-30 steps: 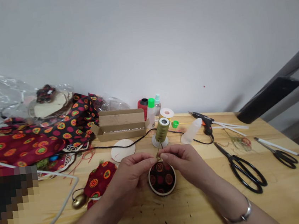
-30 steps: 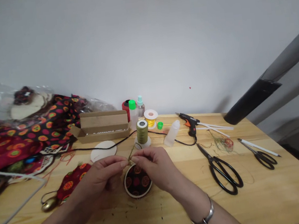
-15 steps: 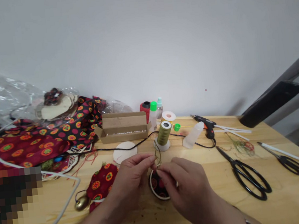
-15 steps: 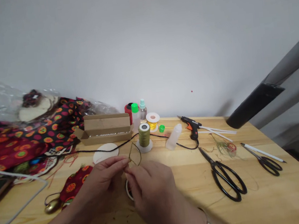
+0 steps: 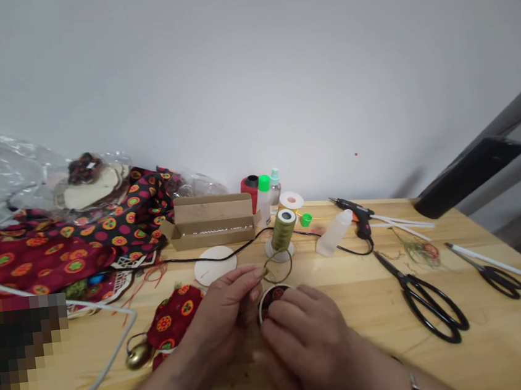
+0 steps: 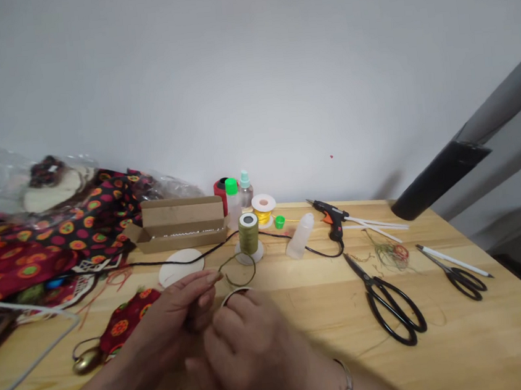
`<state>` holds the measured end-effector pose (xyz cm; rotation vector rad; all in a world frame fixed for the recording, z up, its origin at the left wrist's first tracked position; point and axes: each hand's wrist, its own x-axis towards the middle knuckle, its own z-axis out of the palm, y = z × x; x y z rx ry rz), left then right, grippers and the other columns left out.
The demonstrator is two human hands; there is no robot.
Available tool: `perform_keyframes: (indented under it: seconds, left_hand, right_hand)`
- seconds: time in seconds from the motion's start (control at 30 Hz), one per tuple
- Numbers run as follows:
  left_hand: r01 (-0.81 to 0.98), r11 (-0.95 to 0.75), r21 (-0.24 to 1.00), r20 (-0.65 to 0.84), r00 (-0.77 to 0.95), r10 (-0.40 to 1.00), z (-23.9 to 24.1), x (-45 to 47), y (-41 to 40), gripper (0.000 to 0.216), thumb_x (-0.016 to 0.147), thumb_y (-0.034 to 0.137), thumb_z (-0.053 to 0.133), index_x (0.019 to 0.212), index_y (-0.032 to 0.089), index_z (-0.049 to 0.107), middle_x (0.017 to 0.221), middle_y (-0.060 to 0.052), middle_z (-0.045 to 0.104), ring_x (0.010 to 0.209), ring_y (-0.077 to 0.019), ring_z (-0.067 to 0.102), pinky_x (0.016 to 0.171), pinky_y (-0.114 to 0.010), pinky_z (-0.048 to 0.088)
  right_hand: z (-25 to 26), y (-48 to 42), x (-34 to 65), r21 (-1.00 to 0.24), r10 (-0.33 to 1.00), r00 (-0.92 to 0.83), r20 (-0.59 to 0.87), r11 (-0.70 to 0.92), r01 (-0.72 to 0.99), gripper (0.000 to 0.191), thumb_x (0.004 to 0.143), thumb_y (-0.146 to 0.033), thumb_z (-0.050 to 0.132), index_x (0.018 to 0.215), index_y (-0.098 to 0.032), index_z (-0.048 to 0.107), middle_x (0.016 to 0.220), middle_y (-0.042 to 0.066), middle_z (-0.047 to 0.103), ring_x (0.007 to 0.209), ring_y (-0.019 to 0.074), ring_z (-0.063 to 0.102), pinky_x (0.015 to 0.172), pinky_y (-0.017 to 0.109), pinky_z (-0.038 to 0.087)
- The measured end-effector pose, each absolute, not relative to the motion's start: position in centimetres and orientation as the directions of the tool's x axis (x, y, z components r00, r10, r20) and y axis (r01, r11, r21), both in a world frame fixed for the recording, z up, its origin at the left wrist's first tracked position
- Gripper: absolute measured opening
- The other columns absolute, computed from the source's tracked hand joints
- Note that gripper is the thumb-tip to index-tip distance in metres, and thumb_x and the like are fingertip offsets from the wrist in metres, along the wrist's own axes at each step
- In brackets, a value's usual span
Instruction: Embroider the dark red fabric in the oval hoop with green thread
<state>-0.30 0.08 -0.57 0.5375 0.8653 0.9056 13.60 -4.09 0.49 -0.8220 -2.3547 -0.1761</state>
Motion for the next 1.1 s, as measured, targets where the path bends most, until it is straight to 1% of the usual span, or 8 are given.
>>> perform_keyframes:
  seconds: [0.13, 0.2, 0.3, 0.4, 0.53, 0.7, 0.9, 1.1]
  left_hand:
    - [-0.46, 0.505, 0.73, -0.399, 0.314, 0.862, -0.5, -0.3, 0.1, 0.02, 0.068, 0.022, 0.069, 0.056, 0.014, 0.054, 0.04, 0.01, 0.037, 0.035, -0.0018, 0.026, 0.034, -0.013, 0.02]
    - [-0.458, 0.511, 0.727, -0.401, 0.321, 0.858, -0.6, -0.3, 0.1, 0.016, 0.066, 0.022, 0.071, 0.06, 0.014, 0.059, 0.039, 0.011, 0.035, 0.035, -0.0015, 0.027, 0.034, -0.012, 0.02]
    - [-0.446, 0.517, 0.73, -0.405, 0.326, 0.854, -0.4, -0.2, 0.0, 0.012, 0.064, 0.023, 0.073, 0.066, 0.013, 0.065, 0.038, 0.011, 0.036, 0.033, -0.001, 0.028, 0.033, -0.012, 0.021]
    - [-0.415, 0.508, 0.755, -0.398, 0.325, 0.858, -0.1, 0.1, -0.2, 0.01, 0.064, 0.023, 0.072, 0.067, 0.014, 0.068, 0.039, 0.009, 0.045, 0.034, -0.0017, 0.035, 0.037, -0.013, 0.029]
    - [-0.317, 0.495, 0.809, -0.402, 0.316, 0.859, -0.1, 0.2, -0.4, 0.017, 0.062, 0.028, 0.073, 0.072, 0.015, 0.071, 0.052, 0.001, 0.063, 0.046, -0.0096, 0.054, 0.049, -0.021, 0.042]
    - [-0.247, 0.476, 0.844, -0.387, 0.333, 0.86, -0.5, 0.2, -0.6, 0.016, 0.063, 0.03, 0.072, 0.07, 0.015, 0.071, 0.054, 0.0, 0.065, 0.051, -0.0124, 0.057, 0.053, -0.023, 0.043]
    - [-0.179, 0.416, 0.891, -0.294, 0.47, 0.832, -0.1, 0.2, -0.5, 0.019, 0.073, 0.028, 0.063, 0.062, 0.013, 0.069, 0.057, -0.002, 0.065, 0.059, -0.0138, 0.058, 0.06, -0.023, 0.043]
    - [-0.146, 0.429, 0.892, -0.348, 0.384, 0.855, -0.2, -0.1, -0.5, 0.012, 0.065, 0.027, 0.071, 0.067, 0.014, 0.072, 0.063, -0.003, 0.069, 0.063, -0.015, 0.06, 0.062, -0.023, 0.044]
  right_hand:
    - [0.7, -3.0, 14.0, -0.559, 0.772, -0.183, 0.608, 0.58, 0.592, 0.021, 0.082, -0.013, 0.043, 0.068, -0.014, 0.059, 0.071, 0.007, 0.06, 0.071, 0.0177, 0.052, 0.067, 0.035, 0.042]
    - [0.5, -2.3, 14.1, -0.778, 0.902, -0.016, 0.431, 0.38, 0.5, 0.021, 0.084, -0.018, 0.044, 0.075, -0.014, 0.062, 0.077, 0.007, 0.062, 0.076, 0.0181, 0.054, 0.07, 0.034, 0.043]
    - [0.1, -1.5, 14.1, -0.975, 1.0, -0.015, 0.015, 0.018, 0.221, 0.018, 0.079, -0.028, 0.054, 0.083, -0.015, 0.066, 0.074, 0.005, 0.065, 0.069, 0.0167, 0.058, 0.066, 0.031, 0.046]
    - [0.0, -1.3, 14.0, -0.981, 0.98, -0.045, -0.195, -0.195, -0.006, 0.022, 0.071, -0.031, 0.062, 0.085, -0.014, 0.067, 0.069, 0.003, 0.066, 0.063, 0.0154, 0.058, 0.059, 0.028, 0.047]
    - [-0.1, -1.4, 13.9, -0.969, 0.976, -0.025, -0.216, -0.218, -0.119, 0.018, 0.069, -0.03, 0.065, 0.077, -0.014, 0.067, 0.065, 0.003, 0.065, 0.059, 0.0131, 0.057, 0.053, 0.024, 0.046]
    - [-0.3, -1.3, 13.8, -0.948, 0.962, -0.008, -0.274, -0.272, -0.163, 0.016, 0.069, -0.029, 0.063, 0.072, -0.014, 0.058, 0.063, 0.003, 0.064, 0.056, 0.0143, 0.061, 0.044, 0.021, 0.043]
    - [0.1, -1.3, 13.9, -0.953, 0.954, -0.091, -0.287, -0.294, -0.07, 0.014, 0.075, -0.03, 0.052, 0.072, -0.017, 0.049, 0.044, -0.005, 0.052, 0.031, 0.0084, 0.046, 0.032, 0.018, 0.031]
    - [0.5, -1.2, 14.6, -0.977, 0.973, -0.104, -0.206, -0.198, 0.083, 0.013, 0.077, -0.022, 0.051, 0.066, -0.017, 0.05, 0.052, -0.005, 0.051, 0.04, 0.0053, 0.042, 0.04, 0.018, 0.035]
